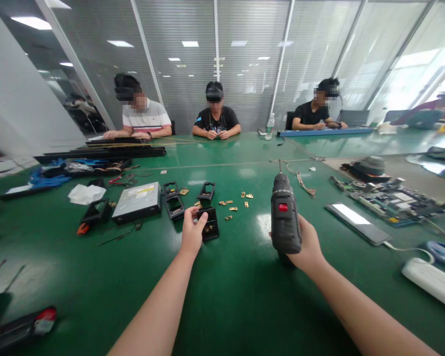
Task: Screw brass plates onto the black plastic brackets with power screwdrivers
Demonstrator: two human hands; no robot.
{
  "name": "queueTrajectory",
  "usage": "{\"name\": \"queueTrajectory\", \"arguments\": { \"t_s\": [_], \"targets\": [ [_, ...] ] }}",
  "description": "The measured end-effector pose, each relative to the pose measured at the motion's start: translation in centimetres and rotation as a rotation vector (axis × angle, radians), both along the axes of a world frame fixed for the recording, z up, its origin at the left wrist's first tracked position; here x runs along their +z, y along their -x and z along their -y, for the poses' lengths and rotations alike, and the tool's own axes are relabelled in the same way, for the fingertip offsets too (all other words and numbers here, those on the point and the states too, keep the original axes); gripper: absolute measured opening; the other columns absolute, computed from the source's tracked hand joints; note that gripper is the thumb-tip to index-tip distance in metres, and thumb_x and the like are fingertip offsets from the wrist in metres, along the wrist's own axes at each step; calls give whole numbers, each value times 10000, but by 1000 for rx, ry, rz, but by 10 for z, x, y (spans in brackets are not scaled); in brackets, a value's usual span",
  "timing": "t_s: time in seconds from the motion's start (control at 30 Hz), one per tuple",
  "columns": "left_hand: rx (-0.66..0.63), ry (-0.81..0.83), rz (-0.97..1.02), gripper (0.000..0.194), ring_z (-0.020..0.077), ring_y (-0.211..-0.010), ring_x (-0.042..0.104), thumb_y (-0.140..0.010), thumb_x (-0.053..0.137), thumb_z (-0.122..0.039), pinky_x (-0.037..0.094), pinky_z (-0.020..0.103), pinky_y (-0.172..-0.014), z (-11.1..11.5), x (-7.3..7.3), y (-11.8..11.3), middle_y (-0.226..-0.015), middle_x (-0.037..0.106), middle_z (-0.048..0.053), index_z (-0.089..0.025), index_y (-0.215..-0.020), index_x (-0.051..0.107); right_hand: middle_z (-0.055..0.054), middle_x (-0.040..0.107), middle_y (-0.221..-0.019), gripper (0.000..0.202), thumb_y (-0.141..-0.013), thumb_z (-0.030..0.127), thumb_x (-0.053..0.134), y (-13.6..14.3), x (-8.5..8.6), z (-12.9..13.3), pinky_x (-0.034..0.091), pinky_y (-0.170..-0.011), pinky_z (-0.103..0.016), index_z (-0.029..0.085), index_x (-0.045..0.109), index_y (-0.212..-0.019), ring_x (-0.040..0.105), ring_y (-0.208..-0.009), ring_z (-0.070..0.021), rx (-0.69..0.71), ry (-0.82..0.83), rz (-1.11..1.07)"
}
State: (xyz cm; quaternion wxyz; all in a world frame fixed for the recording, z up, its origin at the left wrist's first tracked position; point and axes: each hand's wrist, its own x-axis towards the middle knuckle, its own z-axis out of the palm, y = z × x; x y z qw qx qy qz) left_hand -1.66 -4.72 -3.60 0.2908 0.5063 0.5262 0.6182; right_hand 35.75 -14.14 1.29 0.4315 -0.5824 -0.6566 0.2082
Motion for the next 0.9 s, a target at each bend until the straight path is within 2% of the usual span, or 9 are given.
{"name": "queueTrajectory", "arguments": {
  "t_s": [0.07, 0.2, 0.33, 0.43, 0.53, 0.63, 0.9],
  "targets": [
    [55, -45, 24, 646, 378, -1297, 797, -965, 914, -796, 635, 561, -1209, 0, -2, 3, -1336, 831, 129, -290, -1316, 721, -93, 887, -1385, 348, -1244, 471, 937, 3, 5, -1, 796, -1029, -506, 195, 859, -1440, 890, -1165, -308, -38, 3, 100],
    [100, -80, 55, 544, 368, -1323, 787, -1038, 835, -748, 609, 571, -1292, -3, -7, 13, -1330, 816, 114, -301, -1322, 710, -142, 847, -1592, 432, -1247, 440, 932, 2, 24, -10, 789, -1140, -581, 222, 822, -1603, 875, -1341, -355, -138, 65, 297],
    [158, -40, 49, 530, 379, -1342, 769, -1061, 770, -773, 575, 582, -1320, -10, -10, 19, -1309, 804, 112, -295, -1282, 711, -144, 847, -1610, 392, -1250, 434, 931, -9, 41, -29, 790, -1147, -576, 227, 841, -1572, 876, -1346, -350, -165, 265, 483],
    [204, -51, 49, 539, 363, -1338, 769, -1080, 746, -792, 573, 559, -1314, -12, -11, 19, -1319, 796, 100, -295, -1282, 703, -132, 869, -1556, 368, -1243, 438, 945, -14, 44, -47, 797, -1112, -544, 228, 858, -1533, 891, -1316, -341, -146, 446, 564],
    [235, -83, 35, 522, 347, -1340, 770, -1104, 735, -779, 575, 544, -1314, -10, -10, 18, -1328, 794, 94, -292, -1290, 696, -136, 864, -1573, 377, -1246, 442, 942, -17, 44, -72, 797, -1115, -540, 235, 855, -1548, 889, -1330, -344, -153, 562, 612],
    [232, -82, 19, 471, 344, -1319, 780, -1123, 720, -736, 594, 541, -1299, -6, -9, 17, -1302, 801, 95, -293, -1282, 696, -145, 852, -1609, 395, -1246, 443, 941, -19, 47, -103, 790, -1143, -555, 238, 849, -1571, 881, -1368, -355, -172, 605, 653],
    [251, -55, 4, 402, 372, -1326, 800, -1128, 694, -689, 604, 563, -1306, -1, -2, 9, -1299, 819, 109, -305, -1248, 697, -158, 839, -1633, 457, -1243, 453, 944, -13, 55, -197, 792, -1149, -579, 217, 827, -1616, 879, -1377, -369, -142, 545, 673]
  ]
}}
